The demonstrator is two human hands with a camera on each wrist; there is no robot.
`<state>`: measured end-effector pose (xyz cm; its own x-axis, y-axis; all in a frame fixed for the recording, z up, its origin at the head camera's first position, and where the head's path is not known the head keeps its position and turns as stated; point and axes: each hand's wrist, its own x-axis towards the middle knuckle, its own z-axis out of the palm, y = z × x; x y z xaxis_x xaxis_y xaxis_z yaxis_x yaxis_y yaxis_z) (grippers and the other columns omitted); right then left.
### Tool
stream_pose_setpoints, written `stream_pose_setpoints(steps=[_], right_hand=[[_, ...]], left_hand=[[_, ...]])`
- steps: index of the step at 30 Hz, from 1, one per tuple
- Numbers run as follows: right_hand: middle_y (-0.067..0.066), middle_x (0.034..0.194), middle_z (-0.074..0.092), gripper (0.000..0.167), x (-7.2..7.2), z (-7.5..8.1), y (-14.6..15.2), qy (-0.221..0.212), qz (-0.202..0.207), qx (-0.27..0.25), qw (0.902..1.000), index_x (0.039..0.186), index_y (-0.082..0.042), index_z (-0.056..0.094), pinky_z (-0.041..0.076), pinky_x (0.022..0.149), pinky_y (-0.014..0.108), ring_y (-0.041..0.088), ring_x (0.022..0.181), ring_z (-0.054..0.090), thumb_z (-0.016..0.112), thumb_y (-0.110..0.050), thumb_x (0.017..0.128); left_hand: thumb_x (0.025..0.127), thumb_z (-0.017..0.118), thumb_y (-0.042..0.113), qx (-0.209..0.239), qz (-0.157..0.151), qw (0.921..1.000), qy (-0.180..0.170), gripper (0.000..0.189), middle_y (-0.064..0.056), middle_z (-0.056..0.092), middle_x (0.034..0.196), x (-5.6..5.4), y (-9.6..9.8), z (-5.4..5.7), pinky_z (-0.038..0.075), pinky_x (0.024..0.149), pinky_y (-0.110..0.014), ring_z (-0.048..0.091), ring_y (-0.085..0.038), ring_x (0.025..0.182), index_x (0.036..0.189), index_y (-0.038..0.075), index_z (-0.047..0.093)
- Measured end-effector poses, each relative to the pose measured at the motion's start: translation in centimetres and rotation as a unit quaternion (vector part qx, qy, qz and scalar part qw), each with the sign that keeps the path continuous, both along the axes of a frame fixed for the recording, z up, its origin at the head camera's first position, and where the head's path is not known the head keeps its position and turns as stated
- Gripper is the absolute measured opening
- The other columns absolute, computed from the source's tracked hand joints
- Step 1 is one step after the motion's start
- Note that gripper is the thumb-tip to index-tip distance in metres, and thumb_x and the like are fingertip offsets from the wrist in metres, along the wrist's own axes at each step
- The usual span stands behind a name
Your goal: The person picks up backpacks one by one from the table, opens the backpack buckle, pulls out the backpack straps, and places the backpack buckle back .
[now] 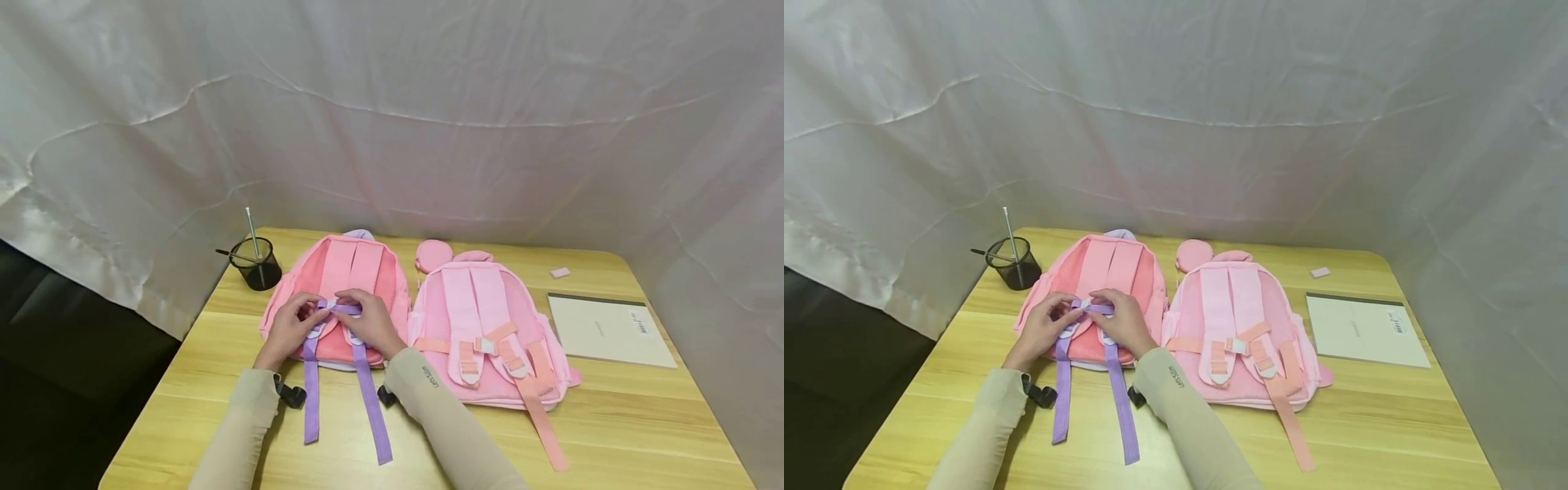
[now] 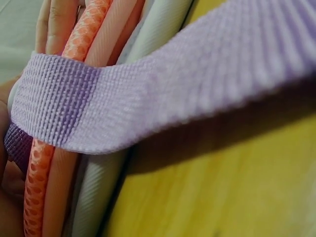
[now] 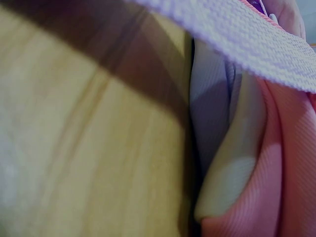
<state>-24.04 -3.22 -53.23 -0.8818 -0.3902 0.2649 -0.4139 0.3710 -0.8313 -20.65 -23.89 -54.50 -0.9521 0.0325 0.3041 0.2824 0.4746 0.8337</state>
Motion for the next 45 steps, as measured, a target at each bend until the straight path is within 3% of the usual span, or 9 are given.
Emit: stream_pose_setpoints(steps=[4, 12, 21, 33, 45], right_hand=[[0.003, 0.111, 0.078, 0.036, 0.03, -0.05, 0.04, 0.003, -0.006, 0.002, 1.0, 0.126, -0.013, 0.072, 0.055, 0.099, 0.029, 0.014, 0.106, 0.073, 0.081, -0.015, 0.091], [0.002, 0.108, 0.079, 0.037, -0.1, 0.03, 0.03, 0.0, -0.003, 0.003, 1.0, 0.126, -0.015, 0.073, 0.054, 0.099, 0.029, 0.013, 0.104, 0.073, 0.082, -0.017, 0.09], [0.0, 0.108, 0.079, 0.039, -0.11, 0.23, -0.01, -0.01, -0.001, 0.008, 0.9999, 0.127, -0.017, 0.072, 0.053, 0.101, 0.031, 0.013, 0.106, 0.073, 0.083, -0.019, 0.089], [0.002, 0.112, 0.078, 0.038, 0.02, 0.07, 0.02, 0.003, 0.005, 0.011, 0.9999, 0.127, -0.015, 0.072, 0.053, 0.101, 0.032, 0.015, 0.108, 0.072, 0.082, -0.018, 0.09], [0.003, 0.112, 0.078, 0.035, -0.07, -0.28, 0.04, 0.027, 0.009, 0.032, 0.9991, 0.124, -0.013, 0.073, 0.053, 0.1, 0.03, 0.015, 0.107, 0.072, 0.081, -0.014, 0.09]], left_hand=[[0.093, 0.078, 0.017, 0.003, 0.001, 1.0, 0.003, 0.019, -0.007, 0.064, 0.095, -0.04, 0.01, -0.22, 0.045, 0.072, -0.019, 0.055, -0.015, 0.081, 0.111, 0.011, 0.073], [0.093, 0.079, 0.022, -0.036, 0.01, 0.9988, -0.032, 0.021, -0.002, 0.061, 0.091, 0.05, 0.12, 0.33, 0.045, 0.071, -0.024, 0.055, -0.015, 0.08, 0.112, 0.016, 0.072], [0.094, 0.079, 0.025, -0.056, -0.001, 0.9981, -0.025, 0.02, -0.001, 0.062, 0.092, 0.01, 0.02, 0.57, 0.044, 0.073, -0.026, 0.054, -0.017, 0.082, 0.111, 0.016, 0.072], [0.092, 0.081, 0.02, -0.04, -0.001, 0.9992, -0.007, 0.02, -0.001, 0.062, 0.09, 0.08, 0.13, 0.32, 0.044, 0.072, -0.025, 0.053, -0.013, 0.079, 0.11, 0.015, 0.073], [0.091, 0.082, 0.027, -0.045, 0.009, 0.9985, -0.03, 0.022, -0.001, 0.062, 0.088, 0.24, 0.19, 0.33, 0.045, 0.069, -0.027, 0.055, -0.017, 0.078, 0.109, 0.018, 0.072]])
